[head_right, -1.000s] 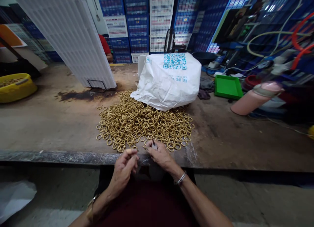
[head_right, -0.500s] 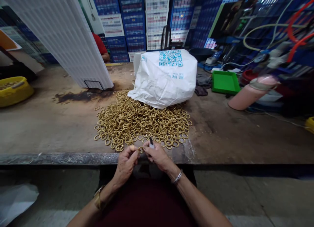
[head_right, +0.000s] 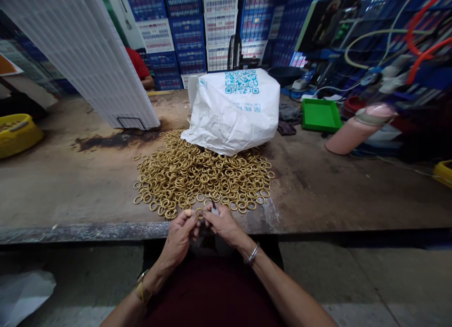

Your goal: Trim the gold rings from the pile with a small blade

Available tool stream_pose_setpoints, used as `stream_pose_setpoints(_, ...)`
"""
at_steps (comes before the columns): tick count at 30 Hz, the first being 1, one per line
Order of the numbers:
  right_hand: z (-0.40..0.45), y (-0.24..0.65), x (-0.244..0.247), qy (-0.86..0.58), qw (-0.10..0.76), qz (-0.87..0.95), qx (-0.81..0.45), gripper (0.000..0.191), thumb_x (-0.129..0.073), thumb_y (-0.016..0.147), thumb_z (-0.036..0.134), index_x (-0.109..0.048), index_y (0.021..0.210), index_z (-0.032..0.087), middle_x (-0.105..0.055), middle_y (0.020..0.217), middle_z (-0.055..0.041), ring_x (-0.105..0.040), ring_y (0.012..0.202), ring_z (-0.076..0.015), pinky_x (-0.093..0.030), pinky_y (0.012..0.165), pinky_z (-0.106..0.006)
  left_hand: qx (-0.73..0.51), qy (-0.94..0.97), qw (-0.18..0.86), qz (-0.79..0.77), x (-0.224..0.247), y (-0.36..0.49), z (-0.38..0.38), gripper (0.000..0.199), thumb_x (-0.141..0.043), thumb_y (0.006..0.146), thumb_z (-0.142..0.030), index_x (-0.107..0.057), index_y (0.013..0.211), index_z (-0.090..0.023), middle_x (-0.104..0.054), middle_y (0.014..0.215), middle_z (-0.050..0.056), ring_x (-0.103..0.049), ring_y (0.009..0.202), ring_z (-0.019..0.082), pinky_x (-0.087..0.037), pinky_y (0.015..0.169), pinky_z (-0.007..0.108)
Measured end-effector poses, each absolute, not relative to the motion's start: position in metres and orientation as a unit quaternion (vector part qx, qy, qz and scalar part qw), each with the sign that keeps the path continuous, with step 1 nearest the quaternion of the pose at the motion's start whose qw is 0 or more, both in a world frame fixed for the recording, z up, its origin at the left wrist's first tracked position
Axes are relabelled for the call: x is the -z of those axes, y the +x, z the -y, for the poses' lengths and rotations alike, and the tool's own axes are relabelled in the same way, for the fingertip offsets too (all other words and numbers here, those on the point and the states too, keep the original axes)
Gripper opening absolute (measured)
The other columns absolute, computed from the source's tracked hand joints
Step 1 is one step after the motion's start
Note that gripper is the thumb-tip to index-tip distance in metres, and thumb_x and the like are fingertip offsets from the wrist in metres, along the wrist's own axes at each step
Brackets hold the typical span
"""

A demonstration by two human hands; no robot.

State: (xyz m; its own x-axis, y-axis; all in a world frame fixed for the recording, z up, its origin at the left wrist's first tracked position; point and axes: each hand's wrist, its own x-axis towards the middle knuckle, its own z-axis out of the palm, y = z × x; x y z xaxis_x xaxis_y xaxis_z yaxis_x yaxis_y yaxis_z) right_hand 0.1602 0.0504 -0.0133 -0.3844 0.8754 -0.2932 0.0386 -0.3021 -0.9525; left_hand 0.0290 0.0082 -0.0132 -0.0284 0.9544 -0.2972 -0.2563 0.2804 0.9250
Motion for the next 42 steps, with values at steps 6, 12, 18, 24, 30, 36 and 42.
stream_pose_setpoints(6,-0.054,0.166,0.003,-0.436,0.289,0.702,-0.483,0.022,-0.049,0.077,0.035,-0.051,0.066,0.017,-0.041,0.054,0.0052,-0.036,0.05,-0.0072,-0.029,0.049,-0.019,-0.471,0.332,0.656,-0.487,0.007,0.022,-0.009,0.028,-0.052,0.077,-0.045,-0.048,0.075,-0.017,-0.045,0.048,-0.008,-0.033,0.033,0.002,-0.023,0.034,0.015)
stream_pose_setpoints(12,-0.052,0.162,0.005,-0.448,0.274,0.694,-0.492,0.02,-0.046,0.078,0.035,-0.052,0.069,0.018,-0.044,0.054,0.005,-0.037,0.051,-0.0079,-0.03,0.049,-0.019,-0.466,0.365,0.642,-0.487,0.008,0.018,-0.008,0.03,-0.053,0.076,-0.044,-0.048,0.069,-0.015,-0.049,0.054,-0.005,-0.039,0.037,0.003,-0.029,0.038,0.015)
stream_pose_setpoints(18,-0.055,0.156,0.01,-0.474,0.289,0.631,-0.542,0.02,-0.048,0.073,0.036,-0.046,0.062,0.019,-0.04,0.048,0.0064,-0.033,0.046,-0.007,-0.028,0.044,-0.018,-0.449,0.375,0.652,-0.483,0.01,0.021,-0.004,0.03,-0.054,0.075,-0.045,-0.052,0.074,-0.014,-0.055,0.064,-0.001,-0.047,0.046,0.006,-0.038,0.044,0.018)
stream_pose_setpoints(24,-0.056,0.156,0.006,-0.489,0.293,0.618,-0.542,0.017,-0.046,0.073,0.034,-0.048,0.065,0.019,-0.042,0.05,0.006,-0.035,0.045,-0.0072,-0.03,0.044,-0.019,-0.457,0.318,0.691,-0.461,0.007,0.022,-0.002,0.031,-0.057,0.072,-0.045,-0.05,0.075,-0.015,-0.054,0.063,-0.001,-0.046,0.046,0.006,-0.038,0.044,0.018)
stream_pose_setpoints(30,-0.05,0.162,0.014,-0.481,0.273,0.741,-0.38,0.013,-0.043,0.075,0.023,-0.054,0.07,0.018,-0.051,0.058,0.0022,-0.043,0.054,-0.0098,-0.033,0.054,-0.02,-0.477,0.345,0.668,-0.454,0.008,0.022,-0.002,0.03,-0.054,0.075,-0.045,-0.048,0.075,-0.016,-0.054,0.067,-0.001,-0.047,0.049,0.006,-0.04,0.047,0.018)
stream_pose_setpoints(36,-0.041,0.163,0.015,-0.44,0.203,0.811,-0.328,0.016,-0.041,0.067,0.009,-0.053,0.071,0.019,-0.055,0.061,0.0015,-0.048,0.056,-0.0105,-0.032,0.055,-0.02,-0.471,0.39,0.628,-0.482,0.006,0.021,-0.003,0.032,-0.051,0.076,-0.047,-0.049,0.074,-0.016,-0.053,0.066,-0.001,-0.047,0.05,0.007,-0.04,0.048,0.019)
stream_pose_setpoints(42,-0.042,0.163,0.017,-0.433,0.19,0.825,-0.309,0.016,-0.041,0.069,0.011,-0.055,0.072,0.019,-0.055,0.06,0.0012,-0.045,0.054,-0.0102,-0.029,0.053,-0.02,-0.475,0.408,0.6,-0.497,0.008,0.022,-0.003,0.029,-0.052,0.076,-0.044,-0.05,0.072,-0.016,-0.052,0.064,-0.002,-0.046,0.049,0.007,-0.039,0.047,0.018)
